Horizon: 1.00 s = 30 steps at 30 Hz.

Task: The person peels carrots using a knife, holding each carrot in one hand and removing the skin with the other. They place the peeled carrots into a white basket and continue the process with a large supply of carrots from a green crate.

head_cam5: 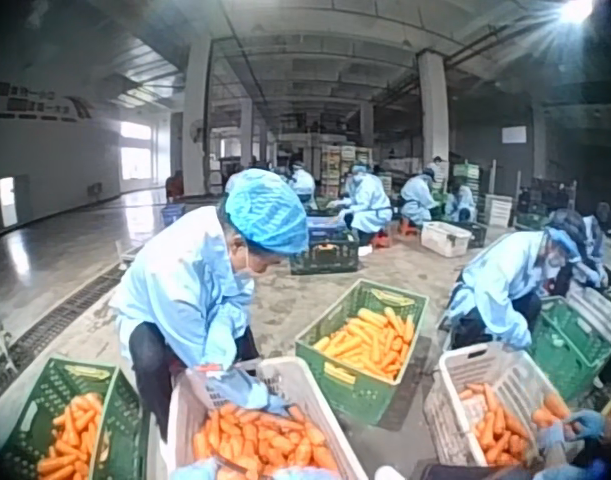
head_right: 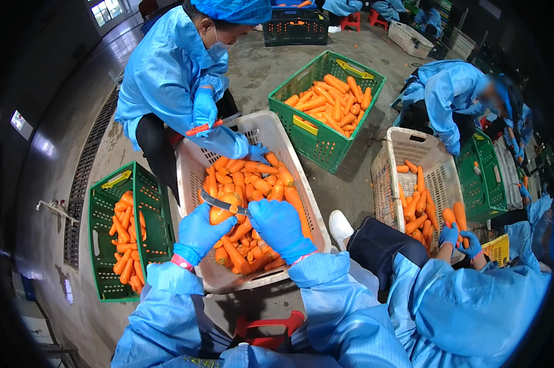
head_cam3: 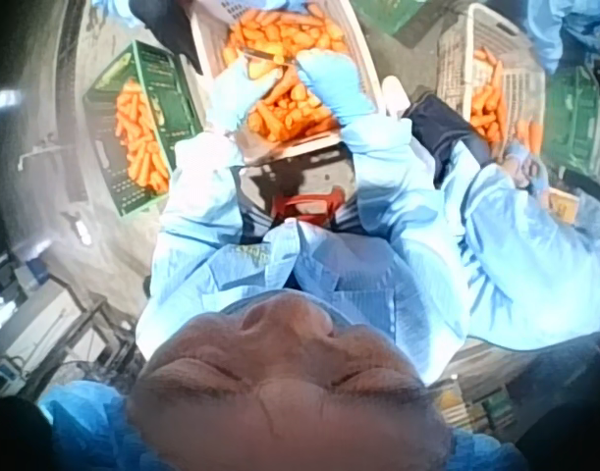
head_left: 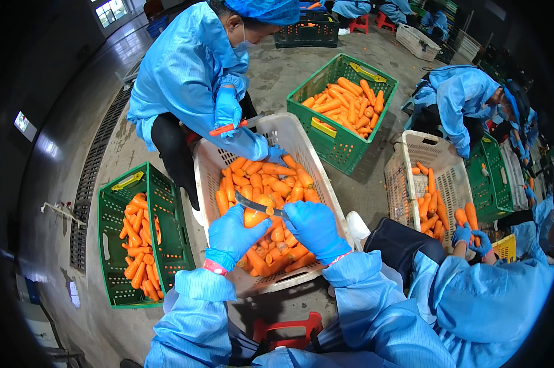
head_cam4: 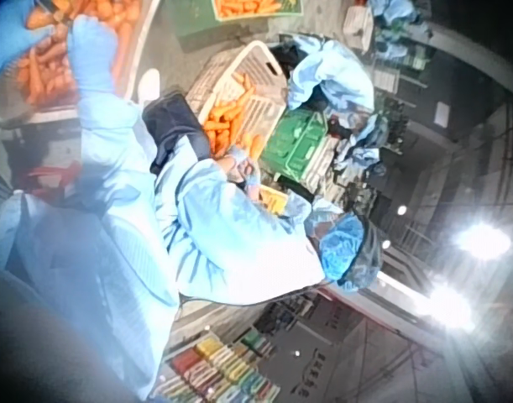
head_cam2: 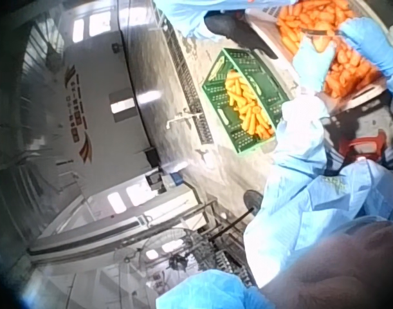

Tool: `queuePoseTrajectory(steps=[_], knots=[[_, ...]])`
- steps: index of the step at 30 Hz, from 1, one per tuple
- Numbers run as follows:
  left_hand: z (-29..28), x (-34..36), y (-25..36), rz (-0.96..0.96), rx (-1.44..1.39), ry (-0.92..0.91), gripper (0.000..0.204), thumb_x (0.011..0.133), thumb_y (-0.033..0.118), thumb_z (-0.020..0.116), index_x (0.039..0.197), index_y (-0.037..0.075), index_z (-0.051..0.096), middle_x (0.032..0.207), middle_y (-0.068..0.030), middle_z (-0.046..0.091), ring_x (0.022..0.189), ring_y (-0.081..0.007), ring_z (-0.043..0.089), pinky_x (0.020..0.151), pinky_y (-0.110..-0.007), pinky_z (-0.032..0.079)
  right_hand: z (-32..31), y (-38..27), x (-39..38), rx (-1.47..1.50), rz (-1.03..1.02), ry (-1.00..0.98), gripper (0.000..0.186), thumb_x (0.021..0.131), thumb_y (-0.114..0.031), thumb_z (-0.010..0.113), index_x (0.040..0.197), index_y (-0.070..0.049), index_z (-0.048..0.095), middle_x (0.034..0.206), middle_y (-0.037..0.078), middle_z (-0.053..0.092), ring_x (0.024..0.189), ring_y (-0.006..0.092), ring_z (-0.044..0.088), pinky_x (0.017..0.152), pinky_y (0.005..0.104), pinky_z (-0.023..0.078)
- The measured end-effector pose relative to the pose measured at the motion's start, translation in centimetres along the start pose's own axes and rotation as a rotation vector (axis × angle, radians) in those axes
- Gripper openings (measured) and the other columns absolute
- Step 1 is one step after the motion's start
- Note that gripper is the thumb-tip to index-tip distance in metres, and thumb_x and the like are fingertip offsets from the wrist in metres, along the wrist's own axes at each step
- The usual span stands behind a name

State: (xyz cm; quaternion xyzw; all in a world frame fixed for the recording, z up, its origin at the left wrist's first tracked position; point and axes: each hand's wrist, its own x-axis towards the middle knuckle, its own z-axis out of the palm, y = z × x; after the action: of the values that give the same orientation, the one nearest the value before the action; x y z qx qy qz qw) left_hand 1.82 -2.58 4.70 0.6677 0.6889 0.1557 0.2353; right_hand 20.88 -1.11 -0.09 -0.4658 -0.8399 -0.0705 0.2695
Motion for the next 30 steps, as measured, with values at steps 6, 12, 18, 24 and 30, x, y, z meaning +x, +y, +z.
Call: queuePoseTrajectory(steps=[6, 12, 18, 24, 30], knots=[[1.0, 0.0, -0.5, 0.051, 0.030, 0.053, 0.062, 0.071, 0.055, 0.066, 0.111, 0.008, 0.059, 0.092, -0.0154, 0.067, 0.083, -0.0326, 0.065, 0.072, -0.040, 0.051, 1.0, -0.3, -0.5, -0.116, 0.131, -0.067, 0.007, 0.079, -0.011, 0.056, 0.078, -0.010, 0.049, 0.060, 0.006, 0.052, 0.051, 0.0232, 0.056, 0.042, 0.0366, 0.040], [1.2, 0.1, -0.7, 0.054, 0.032, 0.059, 0.064, 0.072, 0.056, 0.064, 0.113, 0.008, 0.058, 0.091, -0.0169, 0.066, 0.083, -0.0336, 0.064, 0.072, -0.040, 0.051, 1.8, -0.5, -0.7, -0.038, 0.214, -0.074, 0.009, 0.078, -0.015, 0.058, 0.077, -0.010, 0.051, 0.062, 0.010, 0.053, 0.054, 0.0267, 0.058, 0.045, 0.0399, 0.043], [1.5, -0.5, 1.0, 0.061, 0.060, -0.030, 0.064, 0.071, 0.056, 0.064, 0.112, 0.007, 0.057, 0.090, -0.0178, 0.066, 0.085, -0.0343, 0.064, 0.073, -0.040, 0.050, 2.2, 1.3, -2.2, 0.004, 0.320, -0.080, 0.002, 0.080, -0.009, 0.053, 0.079, -0.009, 0.053, 0.066, 0.010, 0.060, 0.057, 0.0269, 0.062, 0.046, 0.0400, 0.045], [1.4, -1.4, 0.8, 0.061, -0.266, -0.058, 0.059, 0.073, 0.050, 0.067, 0.111, 0.006, 0.057, 0.087, -0.0146, 0.066, 0.083, -0.0285, 0.065, 0.073, -0.036, 0.049, 0.2, 2.8, -1.0, 0.130, 0.435, -0.096, 0.009, 0.084, -0.021, 0.055, 0.082, -0.012, 0.056, 0.067, 0.011, 0.061, 0.062, 0.0306, 0.062, 0.051, 0.0433, 0.047], [2.2, 0.2, -0.5, -0.009, -0.540, -0.099, 0.060, 0.075, 0.047, 0.069, 0.112, 0.001, 0.056, 0.097, -0.0139, 0.065, 0.088, -0.0234, 0.064, 0.075, -0.033, 0.048, -1.4, 1.4, -1.1, 0.433, 0.348, -0.033, 0.014, 0.084, -0.028, 0.060, 0.082, -0.015, 0.055, 0.070, 0.006, 0.062, 0.061, 0.0273, 0.061, 0.052, 0.0394, 0.046]])
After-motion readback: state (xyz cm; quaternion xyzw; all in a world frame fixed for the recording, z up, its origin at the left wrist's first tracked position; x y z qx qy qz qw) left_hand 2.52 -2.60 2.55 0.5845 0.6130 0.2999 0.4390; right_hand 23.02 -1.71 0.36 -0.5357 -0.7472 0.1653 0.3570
